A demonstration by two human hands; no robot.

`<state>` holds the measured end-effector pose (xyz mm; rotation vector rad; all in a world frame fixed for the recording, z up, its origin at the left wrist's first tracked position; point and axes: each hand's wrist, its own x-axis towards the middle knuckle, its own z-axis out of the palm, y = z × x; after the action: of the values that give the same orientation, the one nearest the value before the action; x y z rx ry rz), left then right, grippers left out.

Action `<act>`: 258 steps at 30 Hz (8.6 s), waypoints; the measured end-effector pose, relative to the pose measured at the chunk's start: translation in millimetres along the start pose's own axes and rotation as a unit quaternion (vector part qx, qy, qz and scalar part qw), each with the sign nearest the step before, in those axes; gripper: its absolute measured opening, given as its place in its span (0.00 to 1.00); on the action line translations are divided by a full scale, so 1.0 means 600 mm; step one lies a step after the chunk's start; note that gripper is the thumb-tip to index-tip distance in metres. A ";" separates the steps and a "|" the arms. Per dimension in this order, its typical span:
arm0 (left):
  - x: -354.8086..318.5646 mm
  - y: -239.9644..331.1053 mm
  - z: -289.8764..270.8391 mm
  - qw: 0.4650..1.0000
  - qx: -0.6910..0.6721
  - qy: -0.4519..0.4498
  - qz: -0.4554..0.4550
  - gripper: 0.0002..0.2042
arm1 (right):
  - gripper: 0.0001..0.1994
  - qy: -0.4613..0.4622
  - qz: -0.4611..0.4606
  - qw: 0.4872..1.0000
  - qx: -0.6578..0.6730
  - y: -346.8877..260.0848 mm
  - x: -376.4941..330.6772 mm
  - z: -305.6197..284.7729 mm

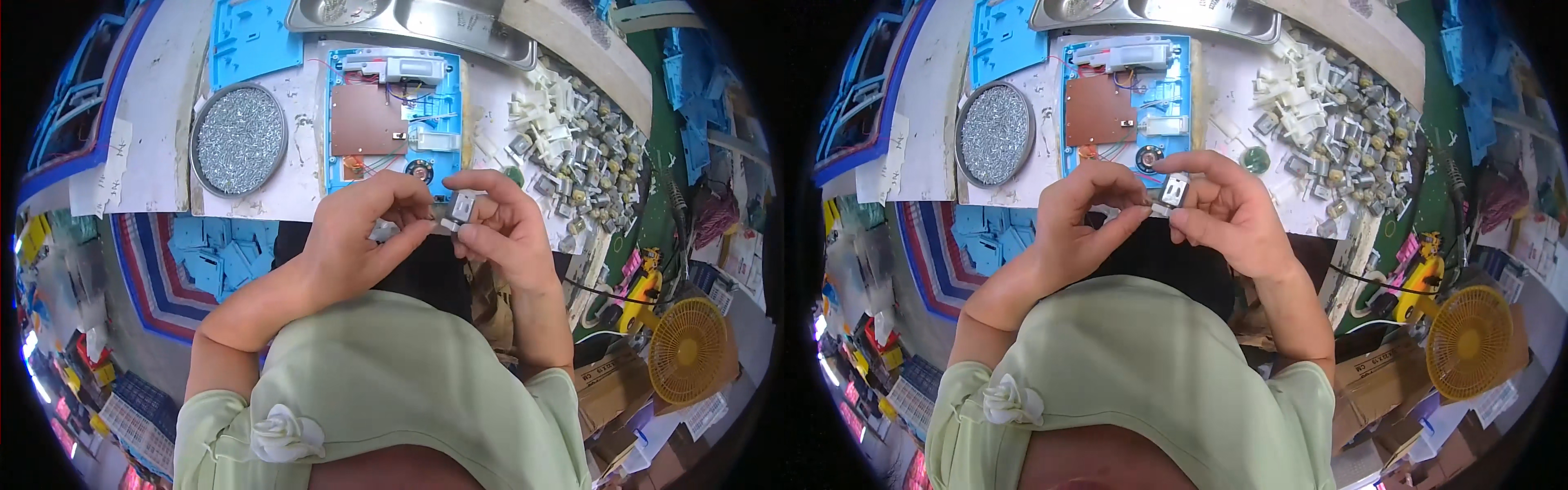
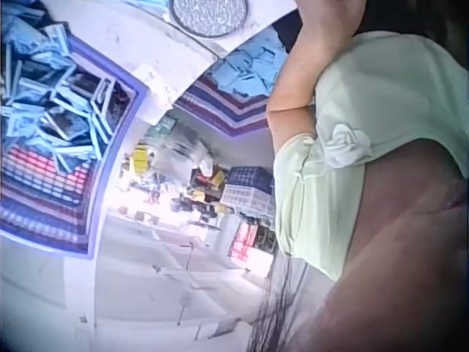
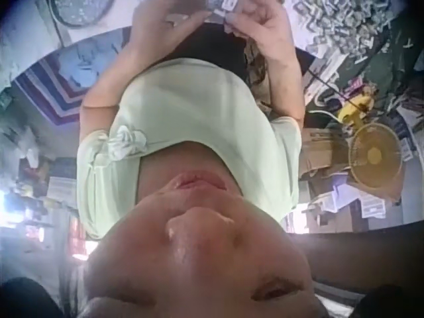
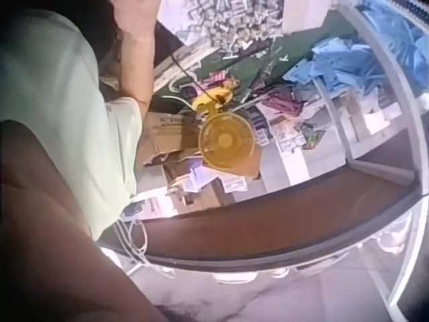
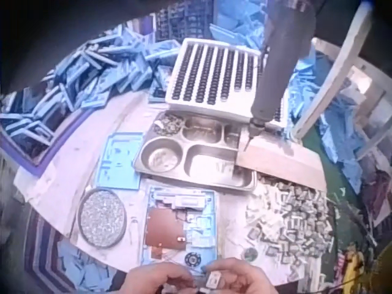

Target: Assemble electronic components and casing using a power screwdriver and soldering iron.

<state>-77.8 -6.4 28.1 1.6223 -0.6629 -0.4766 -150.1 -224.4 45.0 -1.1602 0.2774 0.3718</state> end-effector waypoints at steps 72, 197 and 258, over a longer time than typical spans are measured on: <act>0.079 -0.045 -0.058 0.913 0.351 -0.042 0.206 0.10 | 0.12 0.150 -0.317 0.743 -0.570 -0.023 0.152 -0.041; 0.167 -0.038 -0.034 0.875 0.437 0.038 0.206 0.10 | 0.15 0.259 -0.407 0.809 -0.338 0.023 -0.017 -0.078; 0.179 -0.031 -0.026 0.835 0.506 0.044 0.211 0.09 | 0.15 0.203 -0.451 0.763 -0.416 0.007 0.051 -0.070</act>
<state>15.6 -64.0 18.8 2.3530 -1.2955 0.3705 -125.1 -257.4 13.8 -2.0961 -0.1337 -0.7168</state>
